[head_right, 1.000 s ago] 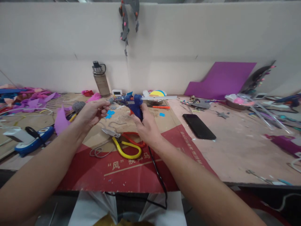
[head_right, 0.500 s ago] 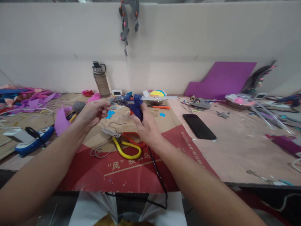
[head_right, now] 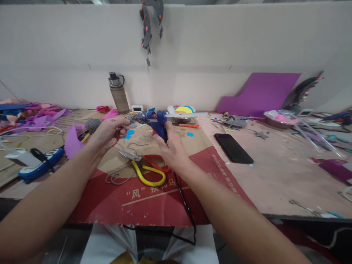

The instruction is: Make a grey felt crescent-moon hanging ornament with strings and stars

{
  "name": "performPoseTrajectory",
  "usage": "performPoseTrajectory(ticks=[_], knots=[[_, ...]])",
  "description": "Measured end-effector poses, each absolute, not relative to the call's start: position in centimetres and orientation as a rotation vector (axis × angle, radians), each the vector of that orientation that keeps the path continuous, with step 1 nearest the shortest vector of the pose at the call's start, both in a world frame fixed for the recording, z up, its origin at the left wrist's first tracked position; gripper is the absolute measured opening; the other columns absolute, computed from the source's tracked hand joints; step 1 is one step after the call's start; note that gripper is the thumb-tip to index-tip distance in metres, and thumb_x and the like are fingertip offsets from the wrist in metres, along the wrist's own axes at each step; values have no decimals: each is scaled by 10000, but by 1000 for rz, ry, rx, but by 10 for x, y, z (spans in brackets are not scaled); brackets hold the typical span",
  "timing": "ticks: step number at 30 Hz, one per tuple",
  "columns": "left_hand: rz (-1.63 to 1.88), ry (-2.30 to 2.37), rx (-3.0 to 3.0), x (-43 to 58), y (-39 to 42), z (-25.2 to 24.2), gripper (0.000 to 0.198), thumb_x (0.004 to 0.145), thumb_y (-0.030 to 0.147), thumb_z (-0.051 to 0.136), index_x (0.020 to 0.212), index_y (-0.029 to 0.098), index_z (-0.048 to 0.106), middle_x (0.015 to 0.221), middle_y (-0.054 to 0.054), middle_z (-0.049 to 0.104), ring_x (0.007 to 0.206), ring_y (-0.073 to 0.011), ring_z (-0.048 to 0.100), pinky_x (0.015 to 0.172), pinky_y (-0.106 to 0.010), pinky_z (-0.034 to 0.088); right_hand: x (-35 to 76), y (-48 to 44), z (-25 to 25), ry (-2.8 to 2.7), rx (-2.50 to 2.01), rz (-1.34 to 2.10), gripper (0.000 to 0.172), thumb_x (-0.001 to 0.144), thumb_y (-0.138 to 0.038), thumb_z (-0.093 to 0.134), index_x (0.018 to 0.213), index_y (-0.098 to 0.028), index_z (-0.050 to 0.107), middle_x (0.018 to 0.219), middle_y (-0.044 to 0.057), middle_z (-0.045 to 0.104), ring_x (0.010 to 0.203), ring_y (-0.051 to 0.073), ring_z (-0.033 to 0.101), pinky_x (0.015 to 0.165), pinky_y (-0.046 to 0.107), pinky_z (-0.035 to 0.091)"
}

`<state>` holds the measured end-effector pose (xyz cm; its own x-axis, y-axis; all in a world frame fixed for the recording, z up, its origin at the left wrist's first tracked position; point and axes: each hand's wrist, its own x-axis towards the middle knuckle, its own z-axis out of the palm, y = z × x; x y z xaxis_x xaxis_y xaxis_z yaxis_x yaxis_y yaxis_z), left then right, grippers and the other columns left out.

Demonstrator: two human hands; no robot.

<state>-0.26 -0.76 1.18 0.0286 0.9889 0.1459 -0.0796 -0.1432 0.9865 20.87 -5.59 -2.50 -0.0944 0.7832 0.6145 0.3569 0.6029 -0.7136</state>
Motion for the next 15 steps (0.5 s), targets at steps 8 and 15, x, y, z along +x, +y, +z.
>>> performPoseTrajectory(ticks=[8,15], knots=[[1303,1076,1229,-9,-1,10,133,618,212,657,623,150,540,542,18,528,403,-34,395,362,-162,293,210,-53,-27,-1697,-939,489,348,873,-290,508,1214,-234,469,1075,75,604,922,218,563,812,408,468],[1345,1119,1290,-12,2,7,141,615,227,675,608,143,561,538,20,532,413,-39,412,371,-161,293,211,-53,-25,-1589,-1003,586,312,846,-321,534,1144,-242,484,996,51,605,785,172,554,702,345,477]])
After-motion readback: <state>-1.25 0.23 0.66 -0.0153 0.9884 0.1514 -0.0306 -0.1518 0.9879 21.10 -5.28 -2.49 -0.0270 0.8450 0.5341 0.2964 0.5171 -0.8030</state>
